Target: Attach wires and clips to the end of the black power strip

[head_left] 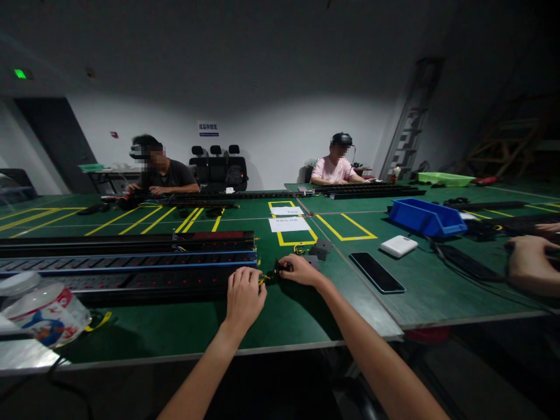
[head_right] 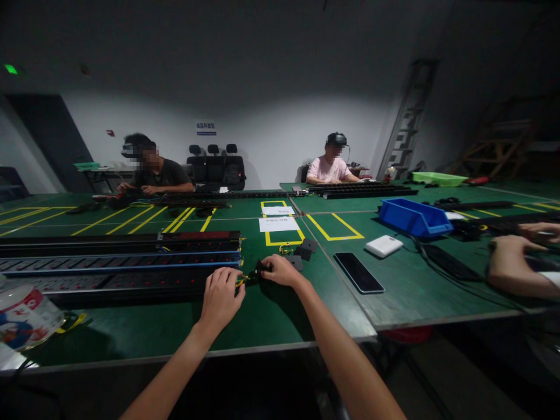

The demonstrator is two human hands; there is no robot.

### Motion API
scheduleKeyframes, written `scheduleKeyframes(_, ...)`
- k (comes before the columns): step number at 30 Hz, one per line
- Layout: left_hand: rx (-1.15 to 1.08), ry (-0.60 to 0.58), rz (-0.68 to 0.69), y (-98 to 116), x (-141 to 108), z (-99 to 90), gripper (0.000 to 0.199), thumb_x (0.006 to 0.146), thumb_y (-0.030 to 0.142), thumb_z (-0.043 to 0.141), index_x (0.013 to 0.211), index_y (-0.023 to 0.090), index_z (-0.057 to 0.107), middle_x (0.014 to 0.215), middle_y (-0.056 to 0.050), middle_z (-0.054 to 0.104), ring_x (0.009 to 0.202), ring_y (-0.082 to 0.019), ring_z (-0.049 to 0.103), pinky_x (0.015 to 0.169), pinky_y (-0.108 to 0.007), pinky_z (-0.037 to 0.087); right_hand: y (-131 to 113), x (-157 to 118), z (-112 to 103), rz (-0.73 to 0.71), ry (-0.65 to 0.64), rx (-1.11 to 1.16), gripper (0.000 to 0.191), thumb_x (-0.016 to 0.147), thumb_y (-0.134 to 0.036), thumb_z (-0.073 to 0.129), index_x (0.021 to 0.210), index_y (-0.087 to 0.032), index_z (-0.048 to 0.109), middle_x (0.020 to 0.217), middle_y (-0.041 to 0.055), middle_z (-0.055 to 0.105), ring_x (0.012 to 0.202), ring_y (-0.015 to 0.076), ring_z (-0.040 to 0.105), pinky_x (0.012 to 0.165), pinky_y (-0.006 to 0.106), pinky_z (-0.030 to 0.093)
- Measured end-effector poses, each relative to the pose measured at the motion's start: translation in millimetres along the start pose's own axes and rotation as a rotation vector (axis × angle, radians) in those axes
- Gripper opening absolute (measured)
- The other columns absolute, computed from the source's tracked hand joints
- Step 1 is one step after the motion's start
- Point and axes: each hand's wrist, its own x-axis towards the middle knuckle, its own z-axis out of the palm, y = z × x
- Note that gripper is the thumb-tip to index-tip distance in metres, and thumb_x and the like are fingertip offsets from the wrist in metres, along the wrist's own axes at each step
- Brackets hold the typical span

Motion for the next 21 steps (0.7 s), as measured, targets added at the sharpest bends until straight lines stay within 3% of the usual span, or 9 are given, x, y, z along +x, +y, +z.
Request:
scheduleKeyframes(12,0.059,0.009,0.018,0,1,0.7,0.018,0.089,0.022,0.055,0.102,0.02,0.068,0.11,-0.01,0.067,0.114,-0.029,0.053,0.095,-0.046,0.042,-2,-3,-4,-0.043,-0.107,0.043,0.028,0.076,-0.039,0.075,0.094,-0.018,0.073,0.086,0.003,0.067,0.076,0.0165,0.059,0.067,0.024,0.042)
scheduleKeyframes(21,0.013,-0.008,0.026,-1,0,1.9,0.019,0.09,0.021,0.055,0.103,0.021,0.069,0.109,-0.008,0.069,0.116,-0.028,0.052,0.097,-0.046,0.04,-11,-7,2,-0.03,-0.09,0.014,0.033,0.075,-0.046,0.078,0.098,-0.022,0.075,0.088,0.0025,0.067,0.078,0.0161,0.061,0.068,0.024,0.041)
